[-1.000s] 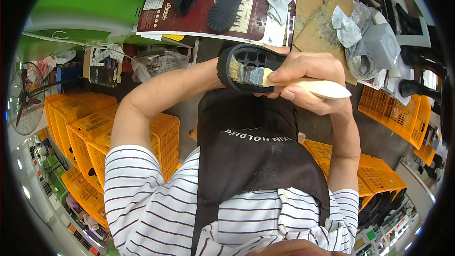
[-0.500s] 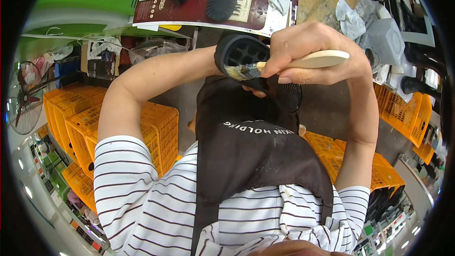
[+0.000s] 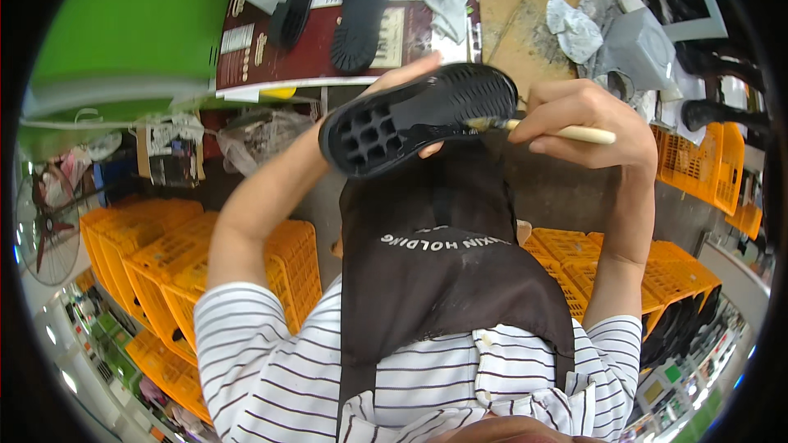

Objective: The person applies adhesive to shoe soles with a brush, places them onto a conveyor belt, and retrieves additional shoe soles from a crate.

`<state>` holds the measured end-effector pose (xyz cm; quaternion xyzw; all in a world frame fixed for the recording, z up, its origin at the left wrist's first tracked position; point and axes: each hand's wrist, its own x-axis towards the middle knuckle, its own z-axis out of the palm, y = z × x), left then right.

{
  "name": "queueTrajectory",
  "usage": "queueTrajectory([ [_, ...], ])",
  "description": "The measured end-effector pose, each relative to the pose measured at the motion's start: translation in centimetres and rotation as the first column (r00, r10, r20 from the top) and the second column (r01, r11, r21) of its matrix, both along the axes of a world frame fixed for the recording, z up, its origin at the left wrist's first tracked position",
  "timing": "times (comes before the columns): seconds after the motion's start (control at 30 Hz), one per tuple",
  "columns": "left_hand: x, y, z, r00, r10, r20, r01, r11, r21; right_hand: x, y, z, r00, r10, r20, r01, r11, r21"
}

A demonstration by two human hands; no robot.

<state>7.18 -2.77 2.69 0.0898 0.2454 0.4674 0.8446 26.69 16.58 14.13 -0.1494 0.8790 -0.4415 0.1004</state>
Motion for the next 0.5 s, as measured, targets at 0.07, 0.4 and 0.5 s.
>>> queueTrajectory([
  [0.07, 0.7, -0.2, 1.4, 0.968, 0.252, 0.019, -0.252, 0.968, 0.018, 1.6, 0.7, 0.5, 0.947, -0.28, -0.159, 0.274, 0.96, -0.059],
  [0.4, 3.3, -0.6, 3.5, 0.937, 0.348, 0.024, -0.349, 0.936, 0.041, 1.3, -4.8, -1.9, 0.869, -0.338, -0.362, 0.284, 0.939, -0.195],
  [0.5, 3.1, -1.1, 2.2, 0.959, 0.282, 0.025, -0.283, 0.952, 0.119, 1.1, -3.8, -2.8, 0.844, -0.406, -0.35, 0.37, 0.914, -0.168],
])
